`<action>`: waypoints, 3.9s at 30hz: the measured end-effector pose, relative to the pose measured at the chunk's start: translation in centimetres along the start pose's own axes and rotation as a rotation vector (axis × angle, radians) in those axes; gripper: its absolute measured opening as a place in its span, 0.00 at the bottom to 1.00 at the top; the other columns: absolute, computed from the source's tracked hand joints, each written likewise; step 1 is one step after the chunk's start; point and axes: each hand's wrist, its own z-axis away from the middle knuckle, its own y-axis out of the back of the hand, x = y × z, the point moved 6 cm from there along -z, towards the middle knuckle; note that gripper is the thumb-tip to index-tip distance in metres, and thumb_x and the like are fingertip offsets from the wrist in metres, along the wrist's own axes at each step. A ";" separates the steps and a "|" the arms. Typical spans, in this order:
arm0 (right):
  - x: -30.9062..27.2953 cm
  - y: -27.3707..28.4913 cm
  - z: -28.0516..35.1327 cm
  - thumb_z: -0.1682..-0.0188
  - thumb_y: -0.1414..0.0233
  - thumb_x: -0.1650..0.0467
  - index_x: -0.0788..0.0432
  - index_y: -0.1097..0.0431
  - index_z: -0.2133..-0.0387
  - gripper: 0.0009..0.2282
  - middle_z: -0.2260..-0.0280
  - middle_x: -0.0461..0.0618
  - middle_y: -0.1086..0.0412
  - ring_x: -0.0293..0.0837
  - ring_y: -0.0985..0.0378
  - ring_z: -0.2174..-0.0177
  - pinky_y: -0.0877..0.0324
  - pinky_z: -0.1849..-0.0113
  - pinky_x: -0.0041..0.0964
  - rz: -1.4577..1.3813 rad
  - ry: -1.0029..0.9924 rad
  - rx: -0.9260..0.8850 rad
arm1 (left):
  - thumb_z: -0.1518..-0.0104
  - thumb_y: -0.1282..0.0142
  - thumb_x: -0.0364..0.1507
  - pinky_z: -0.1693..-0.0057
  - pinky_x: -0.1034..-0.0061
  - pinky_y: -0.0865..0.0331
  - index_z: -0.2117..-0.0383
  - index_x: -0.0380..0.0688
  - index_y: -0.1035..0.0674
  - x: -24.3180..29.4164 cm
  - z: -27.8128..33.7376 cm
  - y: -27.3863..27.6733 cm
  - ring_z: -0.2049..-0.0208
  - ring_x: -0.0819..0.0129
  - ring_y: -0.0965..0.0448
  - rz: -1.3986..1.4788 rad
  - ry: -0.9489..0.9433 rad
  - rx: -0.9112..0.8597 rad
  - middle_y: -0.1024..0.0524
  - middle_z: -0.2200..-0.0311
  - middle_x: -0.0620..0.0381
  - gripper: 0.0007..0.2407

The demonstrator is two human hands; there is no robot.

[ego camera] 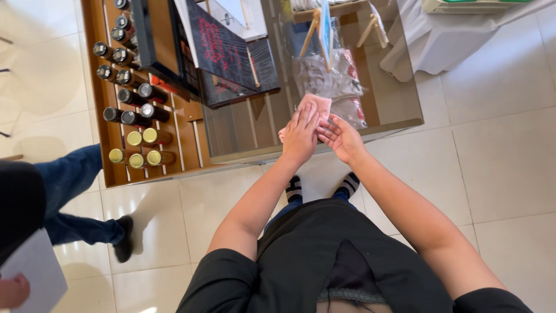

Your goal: The recorder selects small merchandise items like stickers and magnets from a display and سپس wipes down a glass counter with a cloth.

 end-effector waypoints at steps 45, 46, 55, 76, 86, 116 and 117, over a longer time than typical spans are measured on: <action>9.5 -12.7 -1.4 0.48 0.46 0.65 0.51 0.30 0.47 0.16 0.50 0.60 0.25 0.59 0.20 0.52 0.23 0.50 0.57 0.185 -0.177 -0.100 | 0.40 0.53 0.35 0.39 0.63 0.40 0.37 0.52 0.30 -17.9 6.4 9.4 0.34 0.50 0.43 -0.120 0.318 -0.074 0.42 0.32 0.51 0.22; 9.2 -12.6 -1.4 0.48 0.46 0.65 0.51 0.30 0.47 0.16 0.50 0.60 0.25 0.59 0.20 0.52 0.23 0.50 0.57 0.180 -0.172 -0.097 | 0.40 0.53 0.35 0.39 0.63 0.40 0.37 0.52 0.30 -17.5 6.1 9.2 0.34 0.50 0.43 -0.118 0.311 -0.075 0.42 0.32 0.51 0.22; 4.5 -9.3 -1.8 0.48 0.46 0.65 0.52 0.31 0.46 0.16 0.50 0.60 0.25 0.59 0.19 0.53 0.23 0.50 0.57 0.150 -0.148 -0.068 | 0.40 0.55 0.34 0.37 0.60 0.40 0.36 0.52 0.31 -13.0 2.1 5.2 0.33 0.51 0.47 -0.035 0.235 -0.151 0.46 0.30 0.54 0.23; -7.7 -2.6 -6.3 0.47 0.47 0.64 0.51 0.31 0.46 0.16 0.52 0.59 0.24 0.58 0.19 0.54 0.22 0.52 0.57 0.279 -0.233 -0.189 | 0.46 0.48 0.32 0.43 0.61 0.30 0.46 0.52 0.24 -4.1 -9.5 -2.5 0.47 0.45 0.30 0.009 0.214 0.076 0.31 0.41 0.50 0.19; -9.4 -1.5 -8.1 0.46 0.48 0.64 0.52 0.32 0.45 0.16 0.52 0.60 0.24 0.59 0.19 0.54 0.21 0.53 0.58 0.315 -0.298 -0.282 | 0.42 0.55 0.27 0.50 0.56 0.28 0.39 0.55 0.29 -3.1 -11.1 -4.7 0.44 0.39 0.36 -0.012 0.446 -0.048 0.40 0.32 0.52 0.21; -14.0 6.9 -10.1 0.47 0.47 0.60 0.48 0.25 0.70 0.08 0.78 0.42 0.27 0.44 0.20 0.77 0.18 0.72 0.39 0.232 -0.109 -0.106 | 0.42 0.52 0.29 0.56 0.58 0.24 0.45 0.53 0.23 8.9 -11.4 -6.2 0.46 0.39 0.30 -0.024 0.191 -0.059 0.33 0.38 0.51 0.17; -15.0 6.8 -9.5 0.47 0.47 0.59 0.47 0.25 0.72 0.10 0.81 0.40 0.30 0.41 0.23 0.79 0.21 0.75 0.36 0.207 -0.045 -0.058 | 0.42 0.51 0.29 0.55 0.59 0.24 0.45 0.54 0.23 9.1 -12.4 -7.0 0.44 0.40 0.30 -0.049 0.160 -0.036 0.33 0.38 0.52 0.18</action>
